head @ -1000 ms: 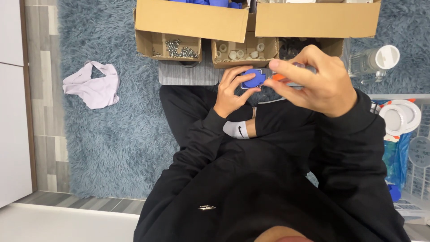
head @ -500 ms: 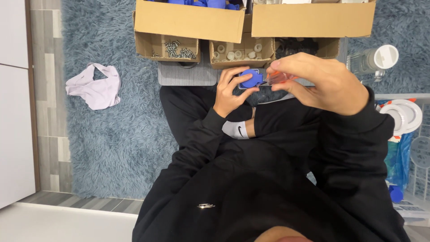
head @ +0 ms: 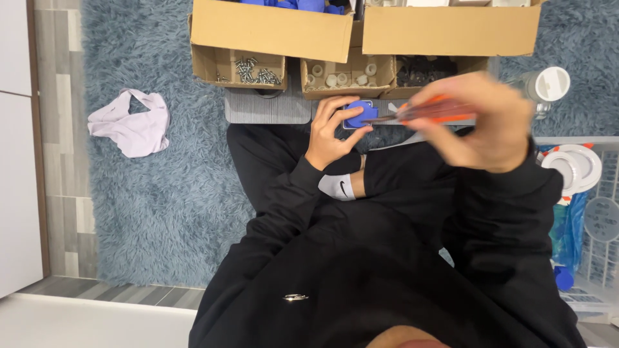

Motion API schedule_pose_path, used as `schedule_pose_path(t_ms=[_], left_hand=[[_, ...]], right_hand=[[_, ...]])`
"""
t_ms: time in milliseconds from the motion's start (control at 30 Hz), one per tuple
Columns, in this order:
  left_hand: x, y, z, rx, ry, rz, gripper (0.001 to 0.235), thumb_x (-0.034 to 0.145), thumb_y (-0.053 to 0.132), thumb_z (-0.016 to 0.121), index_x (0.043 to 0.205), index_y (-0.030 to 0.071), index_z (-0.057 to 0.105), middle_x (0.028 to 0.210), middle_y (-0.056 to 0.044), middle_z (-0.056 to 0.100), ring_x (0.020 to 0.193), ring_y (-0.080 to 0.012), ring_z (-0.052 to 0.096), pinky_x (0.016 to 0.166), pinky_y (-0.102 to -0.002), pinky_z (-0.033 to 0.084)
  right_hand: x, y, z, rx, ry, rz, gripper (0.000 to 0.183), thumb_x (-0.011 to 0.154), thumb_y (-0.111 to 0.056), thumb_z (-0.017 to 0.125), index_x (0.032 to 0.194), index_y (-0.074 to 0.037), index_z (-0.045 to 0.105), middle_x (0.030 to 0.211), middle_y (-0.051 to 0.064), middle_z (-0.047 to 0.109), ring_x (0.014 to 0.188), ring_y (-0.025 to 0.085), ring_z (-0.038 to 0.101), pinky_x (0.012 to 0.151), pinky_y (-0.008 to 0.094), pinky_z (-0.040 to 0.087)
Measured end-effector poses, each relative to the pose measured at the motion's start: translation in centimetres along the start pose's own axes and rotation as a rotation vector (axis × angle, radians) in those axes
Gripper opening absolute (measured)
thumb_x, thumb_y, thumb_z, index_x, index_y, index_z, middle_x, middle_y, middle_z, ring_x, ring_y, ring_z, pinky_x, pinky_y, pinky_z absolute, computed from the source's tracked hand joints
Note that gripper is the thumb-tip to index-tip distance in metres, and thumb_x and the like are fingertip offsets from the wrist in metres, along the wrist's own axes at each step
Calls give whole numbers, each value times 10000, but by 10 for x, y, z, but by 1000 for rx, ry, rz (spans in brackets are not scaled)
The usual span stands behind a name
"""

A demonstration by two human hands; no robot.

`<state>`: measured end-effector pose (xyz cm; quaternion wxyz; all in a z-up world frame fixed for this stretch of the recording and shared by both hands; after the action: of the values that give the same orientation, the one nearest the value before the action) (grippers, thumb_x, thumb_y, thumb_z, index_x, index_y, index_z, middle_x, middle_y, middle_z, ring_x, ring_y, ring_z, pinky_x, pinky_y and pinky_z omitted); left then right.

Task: Using a screwdriver to manipulate and assemble small plastic components while sitting on the floor.

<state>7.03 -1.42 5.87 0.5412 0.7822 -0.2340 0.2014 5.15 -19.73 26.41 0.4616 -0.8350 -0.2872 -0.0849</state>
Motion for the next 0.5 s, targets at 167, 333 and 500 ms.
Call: schedule_pose_path(t_ms=[167, 333, 500], left_hand=[[1, -2, 1, -10, 10, 20, 430, 797, 164, 1006, 1153, 93, 775, 1359, -69, 707, 1201, -291, 678, 1078, -418, 581], [-9, -10, 7, 27, 11, 36, 489, 847, 198, 989, 1265, 155, 738, 1419, -34, 687, 1258, -278, 669, 1137, -411, 545], [-22, -26, 16, 86, 17, 28, 315, 833, 200, 908, 1055, 46, 744, 1369, -156, 613, 1328, -411, 539, 1161, -512, 479]], right_hand=[[17, -1, 4, 179, 151, -387, 627, 1079, 156, 665, 1461, -128, 258, 1310, 308, 620, 948, 448, 760, 813, 450, 630], [32, 43, 68, 203, 186, -342, 571, 1047, 128, 789, 1368, -70, 360, 1341, 314, 666, 1157, 451, 772, 903, 457, 688], [52, 85, 137, 135, 69, -122, 233, 1012, 61, 821, 1184, 107, 671, 1371, 253, 674, 1020, 315, 754, 808, 342, 677]])
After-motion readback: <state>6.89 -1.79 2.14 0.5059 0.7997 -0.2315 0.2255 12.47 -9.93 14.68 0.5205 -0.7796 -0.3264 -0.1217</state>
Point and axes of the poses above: each hand's wrist, its own x-axis towards the middle knuckle, its own z-axis out of the palm, y = z × x, the point moved 9 cm from there along x, towards the middle knuckle
